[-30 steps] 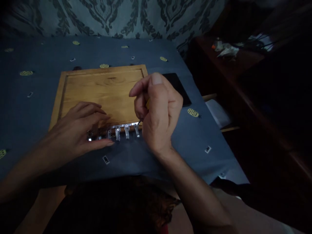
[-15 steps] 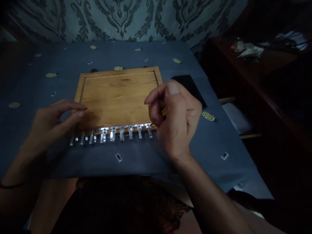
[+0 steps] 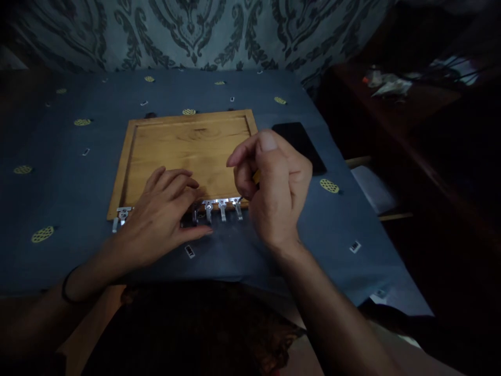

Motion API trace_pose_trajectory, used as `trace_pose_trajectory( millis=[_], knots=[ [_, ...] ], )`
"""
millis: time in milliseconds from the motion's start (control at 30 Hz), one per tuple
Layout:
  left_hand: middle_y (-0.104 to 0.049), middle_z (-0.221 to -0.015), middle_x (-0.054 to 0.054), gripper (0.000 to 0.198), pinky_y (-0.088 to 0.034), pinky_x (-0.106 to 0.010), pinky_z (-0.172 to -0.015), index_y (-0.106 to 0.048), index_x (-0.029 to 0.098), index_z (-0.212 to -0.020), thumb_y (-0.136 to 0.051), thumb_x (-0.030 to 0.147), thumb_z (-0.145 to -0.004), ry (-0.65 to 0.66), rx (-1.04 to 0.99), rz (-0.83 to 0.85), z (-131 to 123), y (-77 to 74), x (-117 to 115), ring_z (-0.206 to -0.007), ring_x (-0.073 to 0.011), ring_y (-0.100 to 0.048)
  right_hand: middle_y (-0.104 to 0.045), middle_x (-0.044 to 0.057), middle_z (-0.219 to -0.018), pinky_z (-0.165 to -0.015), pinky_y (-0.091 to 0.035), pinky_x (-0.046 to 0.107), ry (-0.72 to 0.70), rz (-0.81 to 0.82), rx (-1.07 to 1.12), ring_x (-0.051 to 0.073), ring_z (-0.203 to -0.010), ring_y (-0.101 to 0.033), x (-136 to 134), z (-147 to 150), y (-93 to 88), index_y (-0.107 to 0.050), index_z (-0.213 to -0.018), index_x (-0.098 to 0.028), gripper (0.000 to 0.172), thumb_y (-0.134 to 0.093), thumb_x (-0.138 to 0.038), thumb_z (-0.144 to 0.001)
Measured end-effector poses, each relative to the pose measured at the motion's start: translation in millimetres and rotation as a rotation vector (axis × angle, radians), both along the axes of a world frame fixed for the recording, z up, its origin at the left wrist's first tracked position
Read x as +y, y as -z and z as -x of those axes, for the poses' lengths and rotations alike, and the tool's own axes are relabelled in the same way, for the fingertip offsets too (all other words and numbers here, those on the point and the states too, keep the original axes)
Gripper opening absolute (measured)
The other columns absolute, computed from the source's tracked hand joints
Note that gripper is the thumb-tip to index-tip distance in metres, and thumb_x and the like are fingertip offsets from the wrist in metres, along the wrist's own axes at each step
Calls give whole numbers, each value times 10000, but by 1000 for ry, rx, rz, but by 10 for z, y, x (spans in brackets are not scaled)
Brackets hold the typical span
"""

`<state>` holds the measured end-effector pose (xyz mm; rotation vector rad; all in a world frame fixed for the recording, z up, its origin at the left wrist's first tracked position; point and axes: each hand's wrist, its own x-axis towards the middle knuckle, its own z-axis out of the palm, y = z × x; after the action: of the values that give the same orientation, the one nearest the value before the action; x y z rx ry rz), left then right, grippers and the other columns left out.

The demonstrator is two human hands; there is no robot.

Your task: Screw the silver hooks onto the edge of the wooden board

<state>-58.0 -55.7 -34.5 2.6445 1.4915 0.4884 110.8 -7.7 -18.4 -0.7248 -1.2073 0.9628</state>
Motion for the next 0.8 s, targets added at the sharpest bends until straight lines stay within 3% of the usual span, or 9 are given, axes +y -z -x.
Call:
trace_pose_trajectory(
  millis=[800],
  knots=[
    [-682, -1170, -117, 342, -373, -580, -1130, -701, 143, -965, -780, 459, -857, -20, 2, 87, -7, 69, 55, -1211, -324, -563, -349, -47, -389, -413, -151, 317, 29, 23, 4, 116, -352, -233, -24, -13, -18, -643, -601, -239, 331, -507, -259, -901]
  ],
)
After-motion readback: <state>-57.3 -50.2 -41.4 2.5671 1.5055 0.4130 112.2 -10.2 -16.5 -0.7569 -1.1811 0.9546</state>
